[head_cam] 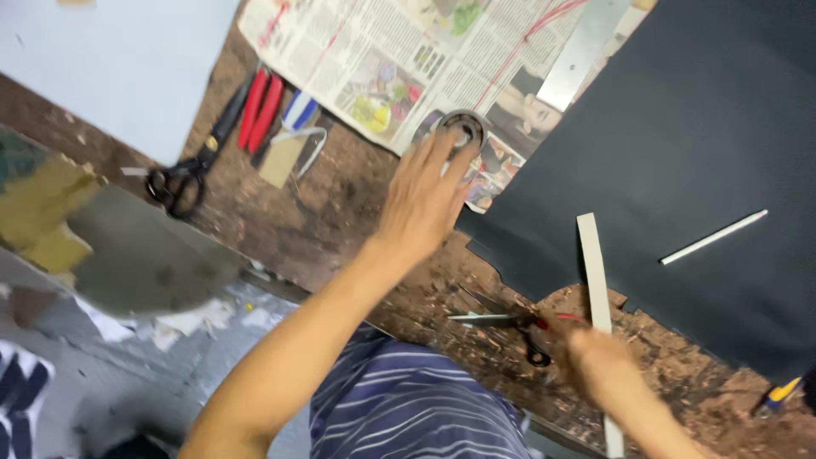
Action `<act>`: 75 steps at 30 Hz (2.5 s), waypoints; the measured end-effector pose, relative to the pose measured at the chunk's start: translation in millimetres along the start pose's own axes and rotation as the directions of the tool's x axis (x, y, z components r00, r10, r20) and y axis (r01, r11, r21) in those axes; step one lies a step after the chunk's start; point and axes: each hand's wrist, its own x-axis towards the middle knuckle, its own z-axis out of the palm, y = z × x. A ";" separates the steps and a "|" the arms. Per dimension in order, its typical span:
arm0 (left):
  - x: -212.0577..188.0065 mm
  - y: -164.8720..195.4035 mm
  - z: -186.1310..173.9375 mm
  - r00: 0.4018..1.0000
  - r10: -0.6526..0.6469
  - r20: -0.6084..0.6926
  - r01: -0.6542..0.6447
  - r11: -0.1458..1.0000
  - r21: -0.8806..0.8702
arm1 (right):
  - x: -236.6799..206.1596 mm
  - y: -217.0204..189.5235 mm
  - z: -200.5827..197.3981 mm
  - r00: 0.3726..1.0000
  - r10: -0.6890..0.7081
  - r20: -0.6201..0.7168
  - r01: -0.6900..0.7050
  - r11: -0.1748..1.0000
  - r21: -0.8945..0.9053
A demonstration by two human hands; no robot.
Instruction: The person aligns a newspaper template on a black sheet using a ruler, marks the outline with a white pencil, and cuts the material with scissors. They then place a light gray template on the black sheet, trace its edges, and cut along the marked lines to produce shaped pieces.
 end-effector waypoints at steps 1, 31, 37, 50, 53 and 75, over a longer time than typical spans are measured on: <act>18.8 -5.3 1.1 0.999 0.047 -0.020 -0.046 0.999 0.021 | 12.9 -3.4 -11.3 0.998 0.012 -0.059 -0.007 0.997 0.078; -34.9 -51.6 -54.4 0.849 0.324 0.418 -0.357 0.934 0.001 | 305.2 0.0 -117.2 0.529 0.725 -0.441 -0.099 0.569 0.817; 50.0 -93.8 -54.2 0.855 0.393 0.340 -0.441 0.894 0.076 | 238.8 44.8 -94.2 0.226 0.845 -0.484 0.089 0.477 0.874; 147.4 -133.3 -68.2 0.817 0.520 0.250 -0.568 0.802 0.186 | 84.2 107.6 -38.6 0.110 0.499 -0.860 -0.684 0.666 0.299; 177.0 -127.4 -93.8 0.850 0.507 0.142 -0.526 0.828 0.192 | 74.5 111.4 -26.3 0.106 0.796 -0.596 -0.547 0.547 0.634; 64.3 -100.2 -80.6 0.708 0.516 0.483 -0.553 0.830 -0.075 | 159.7 -133.1 35.5 0.649 0.661 -0.378 0.230 0.303 0.925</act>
